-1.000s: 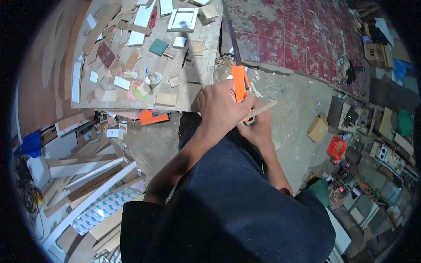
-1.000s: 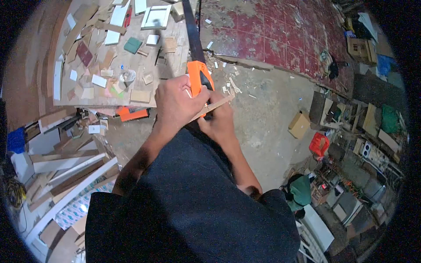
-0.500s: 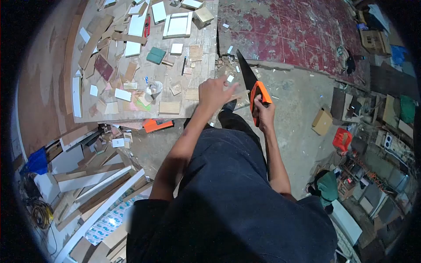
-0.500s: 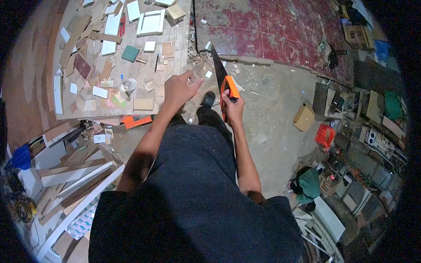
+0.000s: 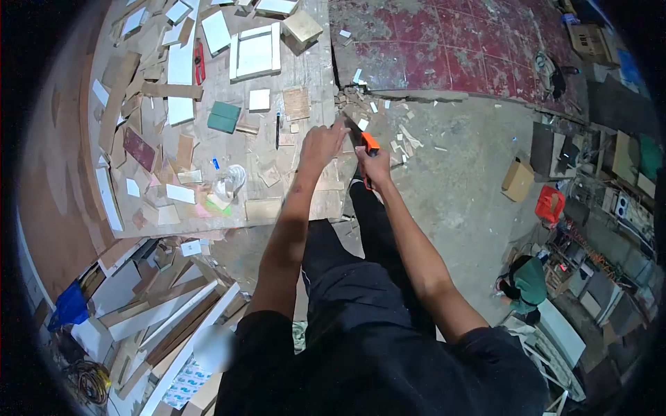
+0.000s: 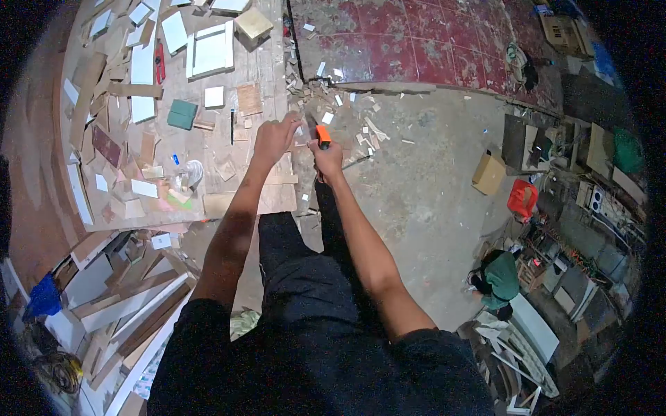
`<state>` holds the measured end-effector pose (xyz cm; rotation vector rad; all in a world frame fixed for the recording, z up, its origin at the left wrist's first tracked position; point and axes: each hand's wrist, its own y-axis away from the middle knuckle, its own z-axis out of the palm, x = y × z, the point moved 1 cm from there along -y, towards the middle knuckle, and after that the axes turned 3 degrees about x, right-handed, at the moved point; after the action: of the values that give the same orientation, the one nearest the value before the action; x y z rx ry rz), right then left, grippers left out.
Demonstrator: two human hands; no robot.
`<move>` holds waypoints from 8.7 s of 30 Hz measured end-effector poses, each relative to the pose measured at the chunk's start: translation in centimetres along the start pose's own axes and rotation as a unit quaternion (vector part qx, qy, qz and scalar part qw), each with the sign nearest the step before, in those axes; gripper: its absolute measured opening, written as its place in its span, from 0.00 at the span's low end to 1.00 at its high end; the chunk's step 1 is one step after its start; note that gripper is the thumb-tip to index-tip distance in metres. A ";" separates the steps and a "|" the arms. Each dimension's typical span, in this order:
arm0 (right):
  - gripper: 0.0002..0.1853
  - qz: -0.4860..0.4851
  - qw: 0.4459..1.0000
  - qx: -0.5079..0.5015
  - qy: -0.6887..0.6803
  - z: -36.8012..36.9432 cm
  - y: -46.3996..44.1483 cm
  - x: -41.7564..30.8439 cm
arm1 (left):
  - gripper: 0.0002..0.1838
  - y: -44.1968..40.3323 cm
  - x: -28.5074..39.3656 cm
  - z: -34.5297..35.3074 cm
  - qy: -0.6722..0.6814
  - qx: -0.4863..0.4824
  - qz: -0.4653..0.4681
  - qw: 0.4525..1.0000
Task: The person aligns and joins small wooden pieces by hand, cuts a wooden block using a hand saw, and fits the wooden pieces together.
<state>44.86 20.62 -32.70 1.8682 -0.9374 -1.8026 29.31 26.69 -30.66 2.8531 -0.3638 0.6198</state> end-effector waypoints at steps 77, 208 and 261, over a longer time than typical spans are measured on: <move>0.19 -0.006 0.993 0.050 0.106 5.5 11.0 -10.2 | 0.18 -1.4 -2.4 2.5 0.023 0.164 -0.023 0.986; 0.18 0.036 0.999 -0.002 0.024 4.3 10.7 -9.2 | 0.26 -0.1 -1.4 1.3 0.060 0.169 -0.026 0.983; 0.12 0.145 0.920 0.038 -0.363 0.4 -1.1 3.8 | 0.16 -1.3 -2.0 2.3 0.051 0.203 -0.032 0.977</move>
<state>44.48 18.82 -36.25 0.9860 -1.4497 -2.3086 28.82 27.75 -33.76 3.1798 -0.1393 0.9162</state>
